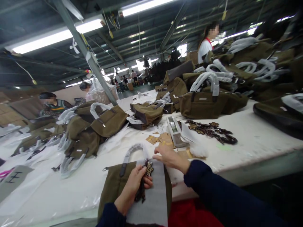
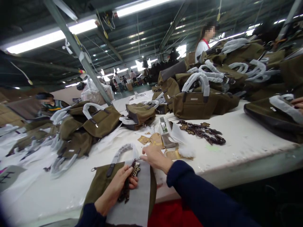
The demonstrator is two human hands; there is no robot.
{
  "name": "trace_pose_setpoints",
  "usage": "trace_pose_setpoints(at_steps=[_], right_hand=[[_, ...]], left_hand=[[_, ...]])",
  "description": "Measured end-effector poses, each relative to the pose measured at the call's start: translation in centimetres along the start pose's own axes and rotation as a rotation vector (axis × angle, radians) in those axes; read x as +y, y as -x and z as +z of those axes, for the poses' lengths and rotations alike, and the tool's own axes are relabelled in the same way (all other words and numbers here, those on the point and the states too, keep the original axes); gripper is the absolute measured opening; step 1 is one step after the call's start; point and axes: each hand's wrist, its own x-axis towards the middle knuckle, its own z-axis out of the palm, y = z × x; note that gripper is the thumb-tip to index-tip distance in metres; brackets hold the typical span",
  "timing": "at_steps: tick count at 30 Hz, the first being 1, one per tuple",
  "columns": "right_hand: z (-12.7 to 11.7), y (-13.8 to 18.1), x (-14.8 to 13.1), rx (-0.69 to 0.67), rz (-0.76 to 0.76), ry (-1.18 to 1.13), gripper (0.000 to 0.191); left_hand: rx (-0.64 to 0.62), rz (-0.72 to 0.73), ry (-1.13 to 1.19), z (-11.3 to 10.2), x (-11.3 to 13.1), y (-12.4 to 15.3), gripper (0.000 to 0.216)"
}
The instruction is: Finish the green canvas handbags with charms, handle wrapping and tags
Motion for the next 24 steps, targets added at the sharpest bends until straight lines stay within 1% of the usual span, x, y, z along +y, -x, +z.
trace_pose_setpoints(at_steps=[2, 4, 6, 8, 11, 13, 15, 18, 21, 23, 24], right_hand=[[2.1, -3.8, -0.1, -0.095, 0.028, -0.023, 0.034], [3.9, -6.2, 0.0, -0.161, 0.066, -0.060, 0.046], [5.3, -7.3, 0.1, -0.166, 0.100, -0.100, 0.045], [6.1, -7.3, 0.2, -0.129, 0.120, -0.150, 0.037], [6.6, -6.1, 0.3, -0.041, 0.129, -0.268, 0.028], [6.6, -5.2, 0.4, 0.035, 0.121, -0.371, 0.031], [6.4, -4.3, 0.2, 0.123, 0.101, -0.481, 0.036], [5.8, -3.2, -0.2, 0.290, 0.097, -0.610, 0.044], [5.8, -2.2, -0.4, 0.498, 0.172, -0.658, 0.049], [6.4, -1.5, -0.1, 0.598, 0.238, -0.653, 0.050], [6.8, -1.2, 0.2, 0.616, 0.259, -0.644, 0.050]], left_hand=[[0.011, 0.004, -0.016, 0.0, -0.1, -0.1, 0.054], [0.015, 0.012, -0.029, 0.1, -0.2, -0.1, 0.054], [0.012, 0.019, -0.044, 0.0, -0.3, -0.1, 0.054], [0.000, 0.016, -0.052, -0.1, -0.4, -0.1, 0.054], [-0.051, 0.013, -0.051, -0.4, -0.3, 0.3, 0.052], [-0.096, 0.020, -0.071, -0.4, 0.3, 0.7, 0.049], [-0.143, 0.036, -0.103, -0.3, 1.6, 1.3, 0.045], [-0.209, 0.064, -0.159, 0.3, 4.3, 2.2, 0.039], [-0.239, 0.069, -0.248, 0.9, 6.4, 2.1, 0.038], [-0.245, 0.043, -0.311, 1.0, 6.5, 1.3, 0.041], [-0.247, 0.024, -0.336, 0.9, 6.2, 0.8, 0.043]])
